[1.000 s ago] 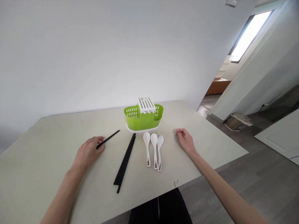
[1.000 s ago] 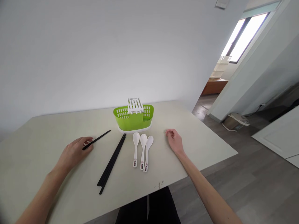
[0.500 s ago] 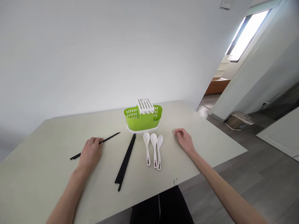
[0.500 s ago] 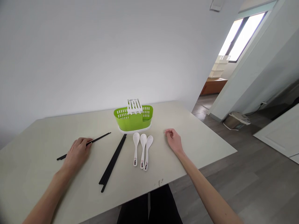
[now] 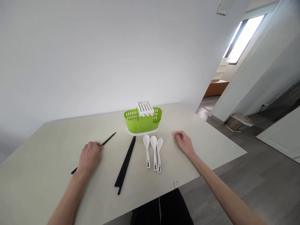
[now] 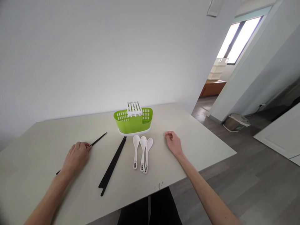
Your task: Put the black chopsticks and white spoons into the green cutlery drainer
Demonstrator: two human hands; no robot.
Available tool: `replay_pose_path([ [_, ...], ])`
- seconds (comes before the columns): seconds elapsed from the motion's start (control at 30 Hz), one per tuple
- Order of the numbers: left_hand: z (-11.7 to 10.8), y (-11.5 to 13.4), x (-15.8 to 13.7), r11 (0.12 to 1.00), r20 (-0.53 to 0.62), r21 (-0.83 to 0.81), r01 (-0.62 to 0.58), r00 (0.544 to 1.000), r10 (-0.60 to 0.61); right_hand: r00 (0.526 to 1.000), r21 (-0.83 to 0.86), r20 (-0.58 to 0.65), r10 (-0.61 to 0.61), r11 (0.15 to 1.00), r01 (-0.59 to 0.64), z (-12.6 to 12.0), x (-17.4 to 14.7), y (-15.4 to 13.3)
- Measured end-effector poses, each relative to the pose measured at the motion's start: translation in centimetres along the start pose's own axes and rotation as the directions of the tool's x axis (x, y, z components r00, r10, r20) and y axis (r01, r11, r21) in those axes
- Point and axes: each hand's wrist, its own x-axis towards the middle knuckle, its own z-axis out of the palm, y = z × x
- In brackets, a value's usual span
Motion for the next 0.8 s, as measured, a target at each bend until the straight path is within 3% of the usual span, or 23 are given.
replay_pose_path([
  [0.33,0.4,1.0,-0.5,0.999,-0.035,0.015,-0.038,0.999,0.038,1.000,-0.006,0.005,-0.012,1.000,0.012,0.1,0.0,0.4],
  [0.6,-0.8,2.5,-1.1,1.000,0.033,0.012,-0.027,0.999,0.027,1.000,-0.009,0.003,-0.018,1.000,0.018,0.1,0.0,0.4],
  [0.8,-0.5,2.8,-1.2,1.000,0.009,-0.021,-0.020,1.000,0.021,0.999,-0.010,0.005,-0.032,0.999,0.032,0.2,-0.1,0.4],
])
